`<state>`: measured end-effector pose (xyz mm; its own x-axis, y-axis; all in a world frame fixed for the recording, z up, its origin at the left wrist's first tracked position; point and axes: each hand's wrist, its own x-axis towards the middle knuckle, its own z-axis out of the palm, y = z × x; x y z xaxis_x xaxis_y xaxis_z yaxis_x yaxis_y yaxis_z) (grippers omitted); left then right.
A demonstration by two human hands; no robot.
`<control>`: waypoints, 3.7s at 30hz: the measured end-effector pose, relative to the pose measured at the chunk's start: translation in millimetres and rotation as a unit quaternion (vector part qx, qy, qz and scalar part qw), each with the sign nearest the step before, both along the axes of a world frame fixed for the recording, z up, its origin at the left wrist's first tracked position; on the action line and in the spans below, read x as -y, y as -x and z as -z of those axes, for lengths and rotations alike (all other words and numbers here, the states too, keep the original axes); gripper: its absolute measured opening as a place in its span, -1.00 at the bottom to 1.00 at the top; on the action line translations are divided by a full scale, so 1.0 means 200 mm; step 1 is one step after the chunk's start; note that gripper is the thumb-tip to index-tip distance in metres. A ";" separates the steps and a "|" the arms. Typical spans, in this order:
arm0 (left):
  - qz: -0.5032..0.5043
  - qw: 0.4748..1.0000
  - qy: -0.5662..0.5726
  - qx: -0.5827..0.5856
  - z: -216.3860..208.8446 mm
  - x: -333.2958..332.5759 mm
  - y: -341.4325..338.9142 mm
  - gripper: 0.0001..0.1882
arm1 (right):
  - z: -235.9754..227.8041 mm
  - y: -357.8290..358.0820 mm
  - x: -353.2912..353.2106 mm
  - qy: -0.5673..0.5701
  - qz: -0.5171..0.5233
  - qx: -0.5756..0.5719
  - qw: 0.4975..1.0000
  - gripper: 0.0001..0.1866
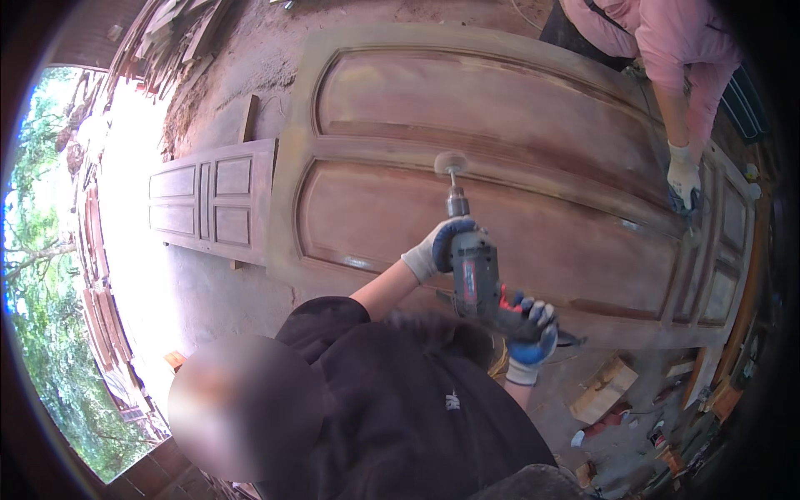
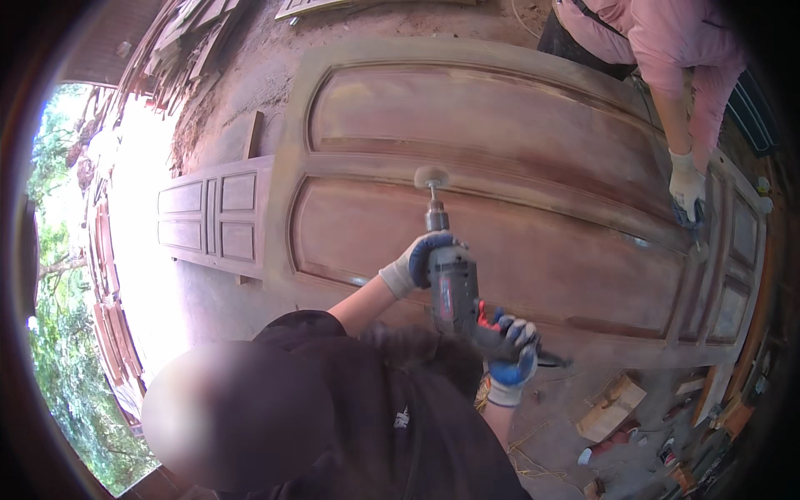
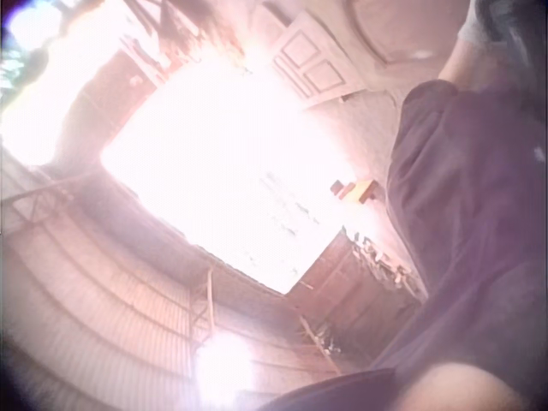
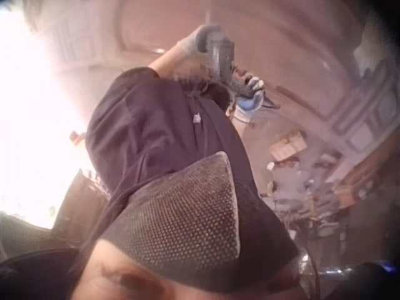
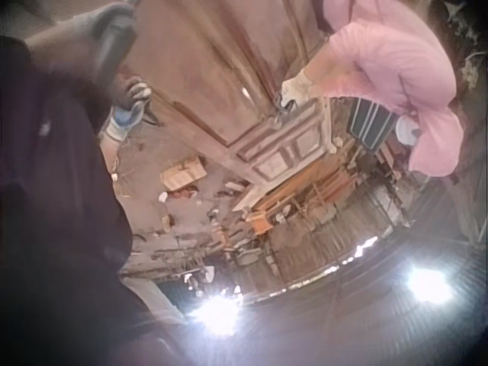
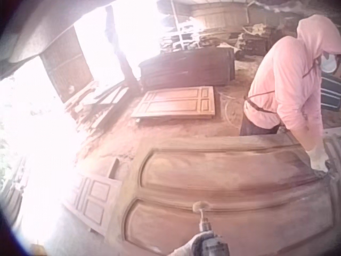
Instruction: The person uses a handheld electric sander to smooth the surface of a large wooden door lying on the floor. They move the sander across panels and edges while another person works nearby on a similar door.
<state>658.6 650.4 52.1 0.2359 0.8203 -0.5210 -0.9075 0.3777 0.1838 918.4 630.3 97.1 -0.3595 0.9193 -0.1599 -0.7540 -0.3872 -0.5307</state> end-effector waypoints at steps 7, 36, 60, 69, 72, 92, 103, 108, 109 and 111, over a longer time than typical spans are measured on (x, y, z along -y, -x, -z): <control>-0.037 0.996 -0.025 -0.078 0.16 -0.63 0.56 -0.72 | 0.13 0.71 -0.52 -0.069 0.058 0.042 0.995 -0.81; -0.096 0.972 0.082 -0.198 0.46 -1.23 0.92 -0.72 | 0.41 1.24 -1.06 -0.041 0.129 0.123 0.983 -0.84; 0.006 0.947 0.102 -0.303 0.39 -1.69 0.16 -0.55 | 0.31 0.55 -1.36 -0.021 0.225 0.157 0.961 -0.81; -0.052 0.962 0.104 -0.246 0.43 -1.06 1.13 -0.66 | 0.37 1.53 -0.77 -0.065 0.180 0.208 0.959 -0.85; -0.115 0.950 0.122 -0.263 0.40 -0.82 1.48 -0.66 | 0.38 1.87 -0.63 -0.053 0.131 0.150 0.979 -0.84; -0.163 0.956 0.087 -0.230 0.62 -0.75 1.86 -0.66 | 0.41 2.14 -0.70 -0.015 0.043 0.130 0.990 -0.87; -0.160 0.931 0.097 -0.312 0.62 -1.34 0.76 -0.65 | 0.49 0.99 -1.28 0.008 0.080 0.086 0.993 -0.85; -0.084 0.940 0.085 -0.319 0.51 -1.89 -0.21 -0.58 | 0.44 0.08 -1.69 -0.018 0.148 0.057 0.987 -0.84; -0.071 0.935 0.085 -0.336 0.49 -1.98 -0.37 -0.56 | 0.42 -0.07 -1.76 -0.020 0.162 0.072 0.984 -0.84; -0.033 0.938 0.103 -0.331 0.44 -2.14 -0.62 -0.50 | 0.38 -0.29 -1.88 -0.008 0.191 0.107 0.976 -0.84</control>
